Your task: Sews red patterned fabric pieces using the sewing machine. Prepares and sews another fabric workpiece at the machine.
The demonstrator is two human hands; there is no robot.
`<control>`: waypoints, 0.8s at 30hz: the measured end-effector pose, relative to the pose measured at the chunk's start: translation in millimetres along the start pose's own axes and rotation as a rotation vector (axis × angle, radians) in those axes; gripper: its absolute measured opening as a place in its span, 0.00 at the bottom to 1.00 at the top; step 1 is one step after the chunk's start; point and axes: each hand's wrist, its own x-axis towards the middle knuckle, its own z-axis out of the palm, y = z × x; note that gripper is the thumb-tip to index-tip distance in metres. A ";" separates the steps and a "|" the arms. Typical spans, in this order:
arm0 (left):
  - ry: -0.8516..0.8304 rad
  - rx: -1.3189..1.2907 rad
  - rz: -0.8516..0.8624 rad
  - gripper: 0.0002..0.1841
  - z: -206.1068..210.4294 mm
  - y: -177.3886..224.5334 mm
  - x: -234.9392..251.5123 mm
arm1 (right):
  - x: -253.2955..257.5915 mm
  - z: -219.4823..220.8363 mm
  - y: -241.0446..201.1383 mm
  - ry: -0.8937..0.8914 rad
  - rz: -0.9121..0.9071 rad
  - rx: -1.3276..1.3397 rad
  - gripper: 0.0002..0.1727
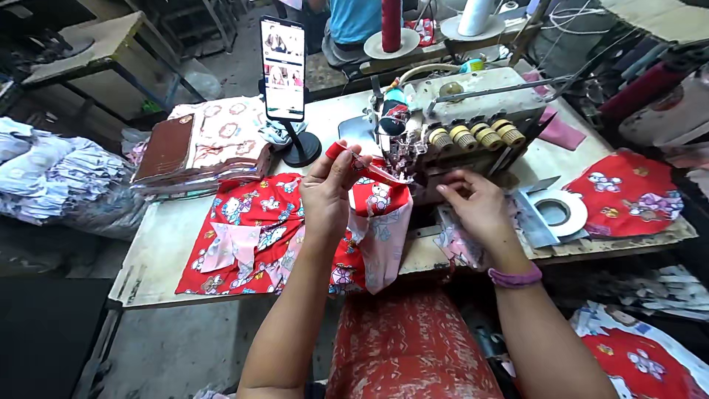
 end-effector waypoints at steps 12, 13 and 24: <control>0.009 -0.053 -0.054 0.10 4.4 6.4 -3.9 | 28.7 35.8 -42.0 -0.053 -0.677 0.282 0.07; 0.012 -0.053 -0.049 0.09 3.6 6.3 -2.9 | 29.5 36.7 -40.7 -0.057 -0.664 0.281 0.06; 0.071 -0.095 -0.090 0.11 2.0 0.3 -0.1 | 3.6 7.5 -8.5 -0.074 -0.002 0.359 0.08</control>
